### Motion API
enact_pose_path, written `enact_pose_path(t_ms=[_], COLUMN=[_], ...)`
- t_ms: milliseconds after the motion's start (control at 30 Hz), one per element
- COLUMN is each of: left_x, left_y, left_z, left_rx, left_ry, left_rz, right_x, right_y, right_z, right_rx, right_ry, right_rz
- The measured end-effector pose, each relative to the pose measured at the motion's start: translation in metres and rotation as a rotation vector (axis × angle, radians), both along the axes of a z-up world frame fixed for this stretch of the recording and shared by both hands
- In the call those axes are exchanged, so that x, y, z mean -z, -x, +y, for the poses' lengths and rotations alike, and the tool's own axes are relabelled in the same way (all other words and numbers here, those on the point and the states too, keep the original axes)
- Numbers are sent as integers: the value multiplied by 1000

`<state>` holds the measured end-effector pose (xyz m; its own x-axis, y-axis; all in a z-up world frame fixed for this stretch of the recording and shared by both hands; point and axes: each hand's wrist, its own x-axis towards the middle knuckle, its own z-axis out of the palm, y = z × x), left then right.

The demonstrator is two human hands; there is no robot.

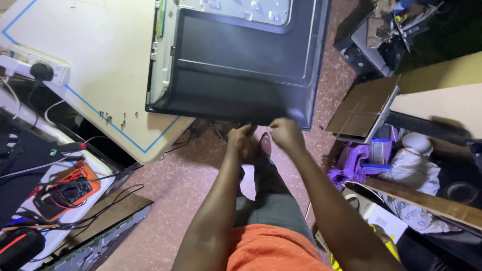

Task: Prying open the back cover of a flat-screen television using a small tool

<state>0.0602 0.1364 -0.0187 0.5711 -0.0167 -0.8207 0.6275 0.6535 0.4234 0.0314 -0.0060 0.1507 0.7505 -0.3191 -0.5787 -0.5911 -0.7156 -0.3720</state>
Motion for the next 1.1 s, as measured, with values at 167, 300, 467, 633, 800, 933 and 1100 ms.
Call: enact_pose_path(t_ms=[167,300,467,633,800,933,1100], left_x=[75,75,74,72,65,-15,6], left_y=[12,14,14,27,-15,-21,-21], left_z=[-17,-17,-4,40,36,67,72], left_rx=[151,86,306,1336,953,490,169], left_ry=[-191,-288,-442,-1187,-964,-391,239], left_rz=[40,47,-104,-784,-705,-375,-12], right_x=[10,-9,15,54,29,-33,-51], right_y=[51,57,67,73,115,71,20], right_z=[38,68,81,78,77,77,83], right_rx=[-97,-42,119,139,251,217,105], right_ry=[125,230,100,155,-36,-174,-136], right_rz=[-224,-339,-379,-442,-266,-137,-184])
